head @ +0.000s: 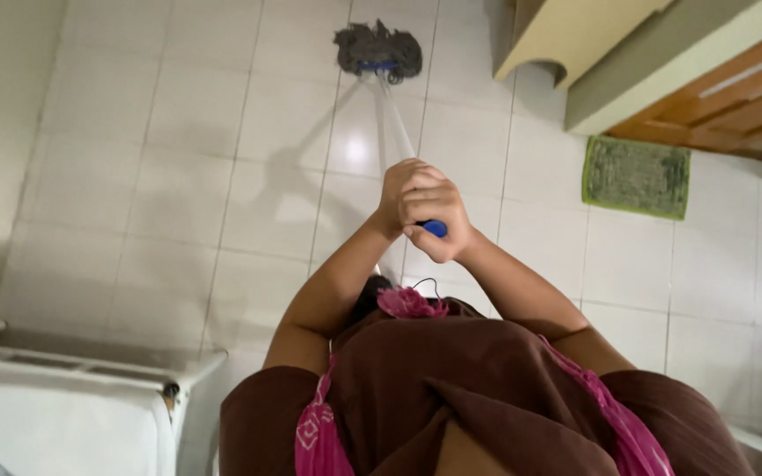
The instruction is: Mopping the tiled floor in a room with two beds.
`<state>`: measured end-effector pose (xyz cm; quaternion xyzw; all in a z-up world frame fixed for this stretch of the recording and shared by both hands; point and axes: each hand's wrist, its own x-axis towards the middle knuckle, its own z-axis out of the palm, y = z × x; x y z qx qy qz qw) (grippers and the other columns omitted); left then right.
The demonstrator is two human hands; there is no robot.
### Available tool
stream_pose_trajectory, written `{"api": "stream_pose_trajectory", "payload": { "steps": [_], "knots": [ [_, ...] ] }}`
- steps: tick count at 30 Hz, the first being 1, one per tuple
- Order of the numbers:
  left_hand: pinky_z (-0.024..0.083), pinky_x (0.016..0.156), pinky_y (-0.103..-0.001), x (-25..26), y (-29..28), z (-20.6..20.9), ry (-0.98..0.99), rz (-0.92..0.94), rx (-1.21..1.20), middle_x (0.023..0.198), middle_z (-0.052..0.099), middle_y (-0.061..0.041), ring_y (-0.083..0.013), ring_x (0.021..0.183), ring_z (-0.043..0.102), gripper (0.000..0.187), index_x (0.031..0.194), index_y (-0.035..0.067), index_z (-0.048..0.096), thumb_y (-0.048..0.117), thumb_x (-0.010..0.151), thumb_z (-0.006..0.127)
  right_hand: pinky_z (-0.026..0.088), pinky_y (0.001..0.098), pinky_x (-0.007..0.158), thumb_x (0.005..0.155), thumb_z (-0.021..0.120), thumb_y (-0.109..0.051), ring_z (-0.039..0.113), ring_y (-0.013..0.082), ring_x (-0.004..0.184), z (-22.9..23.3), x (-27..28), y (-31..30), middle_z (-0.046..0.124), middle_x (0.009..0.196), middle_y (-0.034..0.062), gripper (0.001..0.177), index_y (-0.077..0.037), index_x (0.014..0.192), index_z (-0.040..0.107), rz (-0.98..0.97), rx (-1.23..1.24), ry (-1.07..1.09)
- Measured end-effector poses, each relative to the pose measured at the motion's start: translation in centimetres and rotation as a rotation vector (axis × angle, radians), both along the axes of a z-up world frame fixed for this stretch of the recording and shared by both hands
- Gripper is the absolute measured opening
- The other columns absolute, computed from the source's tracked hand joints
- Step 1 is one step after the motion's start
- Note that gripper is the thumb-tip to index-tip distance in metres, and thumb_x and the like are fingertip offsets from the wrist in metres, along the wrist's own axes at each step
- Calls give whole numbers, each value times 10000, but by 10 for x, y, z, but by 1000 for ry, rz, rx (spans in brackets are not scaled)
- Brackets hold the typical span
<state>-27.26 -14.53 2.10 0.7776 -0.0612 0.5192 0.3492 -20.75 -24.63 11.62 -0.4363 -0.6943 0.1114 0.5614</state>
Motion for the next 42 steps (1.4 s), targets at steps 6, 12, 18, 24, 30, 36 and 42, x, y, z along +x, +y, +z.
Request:
{"api": "stream_pose_trajectory", "payload": {
  "steps": [6,12,18,24,30,36,42],
  "knots": [
    [520,682,-396,38,85,-15,110,-25,-9,838,666,-26,-269,746,669,215,874,130,562,221,819,749,438,386,899,658,613,-125,592,237,817,-10,37,80,615,690,30,80,-89,638,545,-5,-41,1],
    [546,725,-407,83,135,-29,85,28,-1,929,684,-38,-274,821,682,215,937,96,580,208,853,743,436,393,889,658,613,-132,592,243,820,-22,87,139,611,702,24,83,-91,646,542,-1,-31,-7],
    [557,743,-406,151,186,-54,157,118,16,885,654,-28,-266,824,676,204,930,113,598,216,829,743,433,393,885,648,617,-135,586,258,812,-39,154,195,605,703,40,82,-88,656,549,19,3,-15],
    [545,818,-422,243,261,-93,329,119,9,853,642,-29,-276,847,665,184,891,129,589,242,847,728,410,387,860,639,624,-131,581,247,795,-73,247,265,599,687,40,87,-93,641,546,11,30,-29],
    [531,822,-416,359,332,-90,470,158,-105,868,635,-52,-293,870,646,187,909,99,587,246,881,698,398,385,851,599,620,-143,571,243,784,-85,373,344,590,653,31,100,-103,615,530,13,18,-10],
    [505,887,-422,431,401,-62,229,117,13,975,640,-71,-306,972,645,275,940,98,599,284,802,747,442,421,903,630,628,-160,596,280,847,-66,458,413,635,747,90,128,-59,696,587,70,91,0],
    [503,868,-443,478,476,-87,177,73,32,1013,633,-60,-311,969,630,308,953,90,593,265,749,743,435,421,892,636,640,-157,618,287,864,-97,501,483,640,751,82,117,-68,679,579,41,83,6]
  ]
}}
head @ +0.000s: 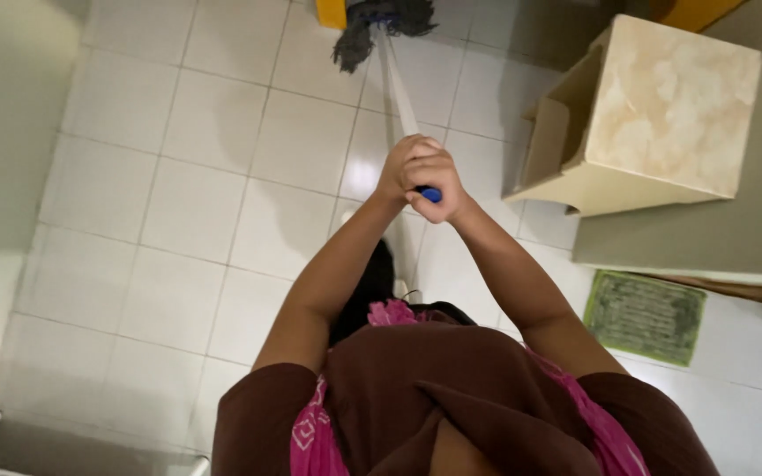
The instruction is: Mopping the tiled floor in a room with two beds.
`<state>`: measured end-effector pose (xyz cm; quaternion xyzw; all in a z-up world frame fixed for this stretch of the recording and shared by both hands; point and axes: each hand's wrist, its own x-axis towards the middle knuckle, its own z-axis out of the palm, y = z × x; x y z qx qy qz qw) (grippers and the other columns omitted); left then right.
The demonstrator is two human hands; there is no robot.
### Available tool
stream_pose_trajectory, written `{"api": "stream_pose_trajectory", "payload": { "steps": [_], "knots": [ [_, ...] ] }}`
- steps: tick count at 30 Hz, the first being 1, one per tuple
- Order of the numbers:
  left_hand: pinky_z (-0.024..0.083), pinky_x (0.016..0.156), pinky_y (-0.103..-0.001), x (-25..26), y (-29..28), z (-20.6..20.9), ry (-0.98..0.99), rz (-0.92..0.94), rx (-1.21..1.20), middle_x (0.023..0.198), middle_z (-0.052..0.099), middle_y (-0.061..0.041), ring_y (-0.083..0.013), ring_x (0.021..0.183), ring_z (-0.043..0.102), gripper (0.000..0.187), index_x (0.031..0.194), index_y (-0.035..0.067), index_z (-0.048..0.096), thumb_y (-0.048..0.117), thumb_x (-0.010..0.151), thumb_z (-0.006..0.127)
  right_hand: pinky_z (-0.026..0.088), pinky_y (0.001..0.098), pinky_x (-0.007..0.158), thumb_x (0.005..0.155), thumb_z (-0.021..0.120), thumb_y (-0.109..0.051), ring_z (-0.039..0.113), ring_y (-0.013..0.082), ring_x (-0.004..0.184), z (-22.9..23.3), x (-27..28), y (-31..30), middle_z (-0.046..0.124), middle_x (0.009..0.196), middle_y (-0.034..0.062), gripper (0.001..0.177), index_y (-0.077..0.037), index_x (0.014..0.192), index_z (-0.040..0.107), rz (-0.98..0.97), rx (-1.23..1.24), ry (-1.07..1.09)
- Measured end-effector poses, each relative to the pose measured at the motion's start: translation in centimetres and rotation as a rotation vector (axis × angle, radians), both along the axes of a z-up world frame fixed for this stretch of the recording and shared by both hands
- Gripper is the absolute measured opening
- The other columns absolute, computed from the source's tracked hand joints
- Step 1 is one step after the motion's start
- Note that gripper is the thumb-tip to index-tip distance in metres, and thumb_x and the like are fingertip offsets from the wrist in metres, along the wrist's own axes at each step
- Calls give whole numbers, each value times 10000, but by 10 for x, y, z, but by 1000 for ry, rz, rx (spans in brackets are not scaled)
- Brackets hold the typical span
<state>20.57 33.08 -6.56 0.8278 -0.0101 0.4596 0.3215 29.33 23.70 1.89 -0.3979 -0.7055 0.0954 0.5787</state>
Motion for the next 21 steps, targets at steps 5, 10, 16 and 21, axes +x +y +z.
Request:
{"api": "stream_pose_trajectory", "payload": {
  "steps": [5,10,16,21],
  "knots": [
    [524,902,-416,49,69,-43,48,48,-38,1070,638,-32,-303,1020,650,305,995,101,602,306,836,762,433,412,881,617,621,-140,609,265,830,-15,49,69,636,728,64,86,-81,647,567,13,-32,-11],
    [506,921,-421,113,144,-45,63,-68,-313,1061,641,-35,-292,1008,635,423,1022,93,594,377,760,767,434,413,901,571,579,-129,601,256,822,-32,111,138,624,721,74,93,-76,636,539,-42,-83,-3],
    [474,1046,-419,165,250,-80,207,-64,-24,1069,658,-38,-274,1092,622,280,980,120,648,202,732,751,422,418,942,581,569,-110,609,280,895,-62,164,232,636,755,73,100,-70,672,555,-68,-132,-53],
    [457,1055,-406,174,301,-76,521,-56,-118,1034,655,-59,-287,1072,606,230,930,115,664,125,726,769,416,435,964,643,581,-75,610,287,961,-93,177,279,656,814,77,78,-65,720,591,-109,-186,-109]
  ]
}}
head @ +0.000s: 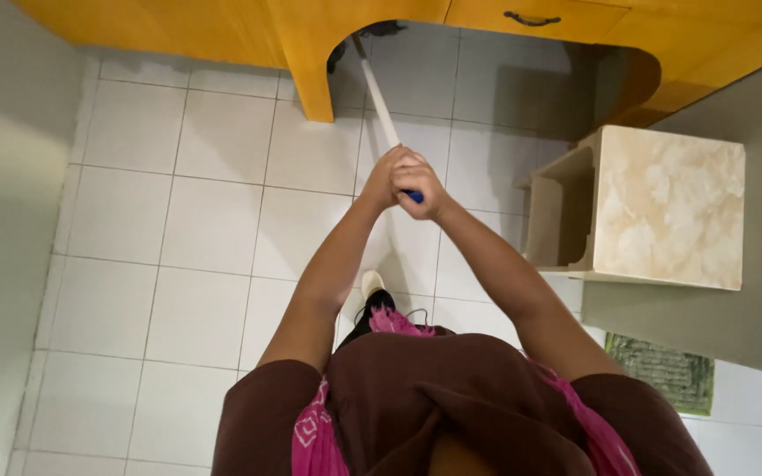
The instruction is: Mopping the tiled floor in a room with two beds.
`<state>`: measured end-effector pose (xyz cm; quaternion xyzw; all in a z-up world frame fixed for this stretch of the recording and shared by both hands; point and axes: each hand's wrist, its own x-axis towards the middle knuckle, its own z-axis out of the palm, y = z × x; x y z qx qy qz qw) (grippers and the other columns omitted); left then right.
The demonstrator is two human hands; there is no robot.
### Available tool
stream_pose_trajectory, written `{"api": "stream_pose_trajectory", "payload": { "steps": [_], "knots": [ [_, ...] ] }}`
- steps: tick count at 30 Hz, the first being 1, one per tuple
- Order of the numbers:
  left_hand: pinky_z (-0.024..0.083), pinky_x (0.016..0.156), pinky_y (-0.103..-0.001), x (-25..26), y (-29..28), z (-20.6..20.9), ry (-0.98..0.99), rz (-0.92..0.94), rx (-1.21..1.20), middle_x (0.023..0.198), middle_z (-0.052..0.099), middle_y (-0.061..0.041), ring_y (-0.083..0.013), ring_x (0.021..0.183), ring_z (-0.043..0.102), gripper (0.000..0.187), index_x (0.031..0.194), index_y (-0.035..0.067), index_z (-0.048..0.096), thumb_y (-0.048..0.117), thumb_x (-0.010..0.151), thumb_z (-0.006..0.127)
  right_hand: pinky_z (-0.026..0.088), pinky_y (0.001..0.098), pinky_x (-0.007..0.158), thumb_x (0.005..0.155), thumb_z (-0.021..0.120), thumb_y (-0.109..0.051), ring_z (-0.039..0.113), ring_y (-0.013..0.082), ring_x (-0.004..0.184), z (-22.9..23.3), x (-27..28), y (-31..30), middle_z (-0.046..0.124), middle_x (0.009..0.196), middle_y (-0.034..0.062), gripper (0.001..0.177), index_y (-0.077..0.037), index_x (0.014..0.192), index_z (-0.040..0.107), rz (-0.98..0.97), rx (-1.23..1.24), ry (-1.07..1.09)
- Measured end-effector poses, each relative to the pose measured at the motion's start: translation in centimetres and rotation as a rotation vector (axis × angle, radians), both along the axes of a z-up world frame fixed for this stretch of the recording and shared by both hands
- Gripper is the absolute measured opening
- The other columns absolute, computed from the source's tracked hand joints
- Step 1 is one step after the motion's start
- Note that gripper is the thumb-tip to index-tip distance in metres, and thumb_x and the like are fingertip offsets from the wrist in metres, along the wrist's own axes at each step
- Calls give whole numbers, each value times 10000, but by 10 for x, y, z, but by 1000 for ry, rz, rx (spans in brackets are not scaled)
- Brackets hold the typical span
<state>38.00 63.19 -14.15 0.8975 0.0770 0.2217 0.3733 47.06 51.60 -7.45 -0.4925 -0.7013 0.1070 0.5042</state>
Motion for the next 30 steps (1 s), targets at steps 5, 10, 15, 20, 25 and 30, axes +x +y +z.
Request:
{"api": "stream_pose_trajectory", "payload": {
  "steps": [5,10,15,20,25,30],
  "knots": [
    [353,1184,-491,-2,4,-20,-162,-38,13,987,667,-48,-272,1040,627,226,919,129,667,147,726,784,430,446,980,682,618,-100,602,287,963,-6,-4,5,638,807,82,56,-69,724,598,-13,-38,57],
    [383,1159,-496,2,-18,-5,-247,-34,-17,910,636,-55,-262,961,621,185,866,109,650,178,743,770,403,453,1003,760,628,-120,602,313,1010,16,-7,-23,654,859,106,66,-54,758,619,-54,-150,39],
    [429,1104,-479,-4,-76,35,-401,-2,5,819,632,-35,-241,857,615,160,795,113,651,204,734,768,406,440,1006,759,611,-146,598,292,961,35,-17,-73,660,849,111,108,-40,741,604,-64,-193,64],
    [474,956,-421,-43,-146,40,-439,-12,53,818,641,-24,-259,846,618,159,793,123,679,216,722,787,416,431,964,738,591,-151,571,300,925,52,-62,-146,635,802,111,116,-39,714,574,-95,-164,88],
    [489,953,-428,-90,-237,59,-559,-18,116,881,681,-24,-261,904,651,158,841,128,705,239,747,765,433,425,959,764,605,-139,559,313,905,74,-117,-239,595,769,123,137,-26,709,550,-136,-186,81],
    [503,919,-409,-141,-331,66,-566,-10,23,859,687,-10,-245,889,661,152,825,138,726,277,765,742,444,438,952,766,613,-137,579,317,909,87,-175,-325,623,813,134,137,-26,718,549,-180,-196,69]
  ]
}}
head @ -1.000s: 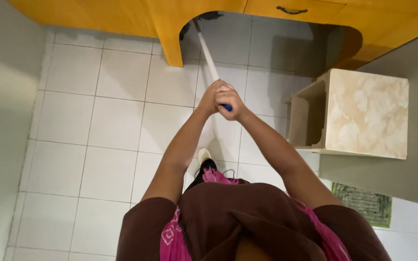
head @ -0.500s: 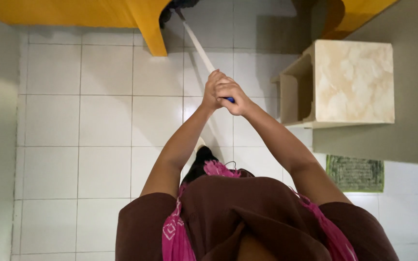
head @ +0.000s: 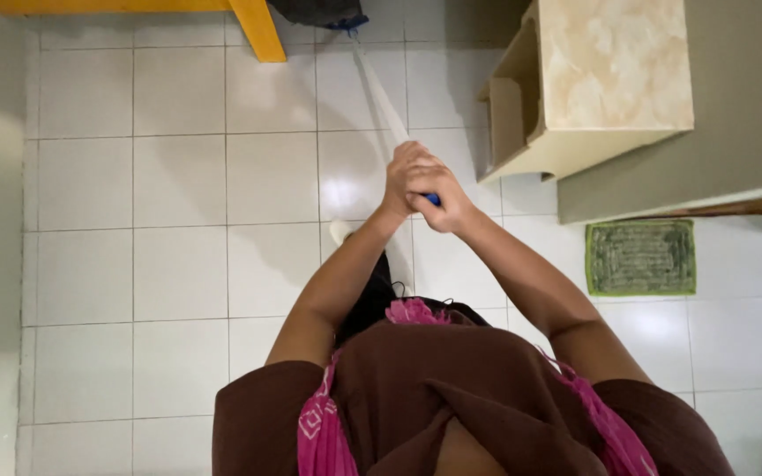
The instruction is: Mopping the tiled floor in a room with two beds.
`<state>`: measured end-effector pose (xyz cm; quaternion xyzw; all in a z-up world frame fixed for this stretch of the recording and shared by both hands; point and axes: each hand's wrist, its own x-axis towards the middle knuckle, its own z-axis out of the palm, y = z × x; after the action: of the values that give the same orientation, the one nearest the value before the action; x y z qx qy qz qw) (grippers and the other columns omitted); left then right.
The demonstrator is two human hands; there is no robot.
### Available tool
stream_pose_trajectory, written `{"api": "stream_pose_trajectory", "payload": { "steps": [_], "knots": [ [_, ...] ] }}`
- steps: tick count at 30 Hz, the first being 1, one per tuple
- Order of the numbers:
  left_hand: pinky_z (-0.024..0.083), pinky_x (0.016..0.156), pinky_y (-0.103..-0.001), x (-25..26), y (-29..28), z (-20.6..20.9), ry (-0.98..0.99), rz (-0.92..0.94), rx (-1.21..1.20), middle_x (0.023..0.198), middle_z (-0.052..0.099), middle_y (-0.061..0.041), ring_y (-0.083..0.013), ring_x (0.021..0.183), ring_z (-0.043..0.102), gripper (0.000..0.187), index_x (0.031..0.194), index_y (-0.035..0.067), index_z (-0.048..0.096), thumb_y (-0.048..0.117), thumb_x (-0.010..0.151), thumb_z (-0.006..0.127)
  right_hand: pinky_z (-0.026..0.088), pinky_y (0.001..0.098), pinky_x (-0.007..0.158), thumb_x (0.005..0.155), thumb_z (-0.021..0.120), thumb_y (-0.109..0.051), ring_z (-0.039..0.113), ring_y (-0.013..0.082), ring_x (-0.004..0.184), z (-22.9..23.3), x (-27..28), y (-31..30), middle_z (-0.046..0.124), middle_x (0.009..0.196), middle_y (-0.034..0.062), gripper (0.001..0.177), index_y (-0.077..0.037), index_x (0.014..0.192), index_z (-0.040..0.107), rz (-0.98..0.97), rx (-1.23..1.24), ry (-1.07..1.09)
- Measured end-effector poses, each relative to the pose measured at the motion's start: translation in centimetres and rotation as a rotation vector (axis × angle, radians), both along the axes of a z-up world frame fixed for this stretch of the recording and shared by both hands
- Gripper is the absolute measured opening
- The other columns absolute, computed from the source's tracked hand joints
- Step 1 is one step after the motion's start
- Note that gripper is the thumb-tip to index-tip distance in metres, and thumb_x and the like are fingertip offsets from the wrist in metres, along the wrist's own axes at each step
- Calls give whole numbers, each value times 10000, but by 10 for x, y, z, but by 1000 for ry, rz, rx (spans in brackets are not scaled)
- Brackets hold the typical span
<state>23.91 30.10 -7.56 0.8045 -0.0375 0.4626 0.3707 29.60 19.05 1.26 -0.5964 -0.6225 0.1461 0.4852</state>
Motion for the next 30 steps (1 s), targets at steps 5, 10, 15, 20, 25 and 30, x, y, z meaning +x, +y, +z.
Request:
{"api": "stream_pose_trajectory", "payload": {
  "steps": [5,10,15,20,25,30],
  "knots": [
    [502,925,-402,-47,-57,28,57,13,14,843,662,-10,-250,871,635,173,804,125,720,281,731,723,439,452,975,762,610,-108,587,334,945,25,-53,-60,623,834,134,98,-22,735,570,-62,18,7],
    [500,886,-405,-94,-94,27,51,7,58,827,673,-3,-251,838,629,116,773,125,711,228,727,735,445,434,955,772,613,-87,578,343,953,32,-108,-96,610,823,133,94,-7,756,567,-109,36,34],
    [505,808,-404,-171,-113,19,99,-10,33,764,653,-2,-247,776,628,104,730,119,701,200,727,765,444,432,948,763,615,-95,591,335,948,43,-196,-112,635,842,135,99,0,773,588,-165,103,66],
    [526,925,-449,-291,-125,51,50,-26,-39,886,668,-67,-298,900,662,135,877,82,653,192,836,719,430,425,950,745,624,-104,616,320,939,59,-306,-121,645,799,113,77,-38,727,588,-165,179,59],
    [522,879,-423,-371,-147,86,103,-122,-152,825,639,-33,-237,821,642,145,857,99,624,222,929,653,408,422,939,718,642,-151,604,291,901,79,-384,-141,615,730,76,115,-78,679,562,-142,213,64],
    [473,733,-360,-409,-162,140,80,-159,-130,718,544,-3,-180,704,569,299,801,118,577,333,1009,564,400,398,900,699,631,-211,579,268,862,128,-420,-154,600,699,53,138,-113,670,539,-113,251,74]
  ]
}}
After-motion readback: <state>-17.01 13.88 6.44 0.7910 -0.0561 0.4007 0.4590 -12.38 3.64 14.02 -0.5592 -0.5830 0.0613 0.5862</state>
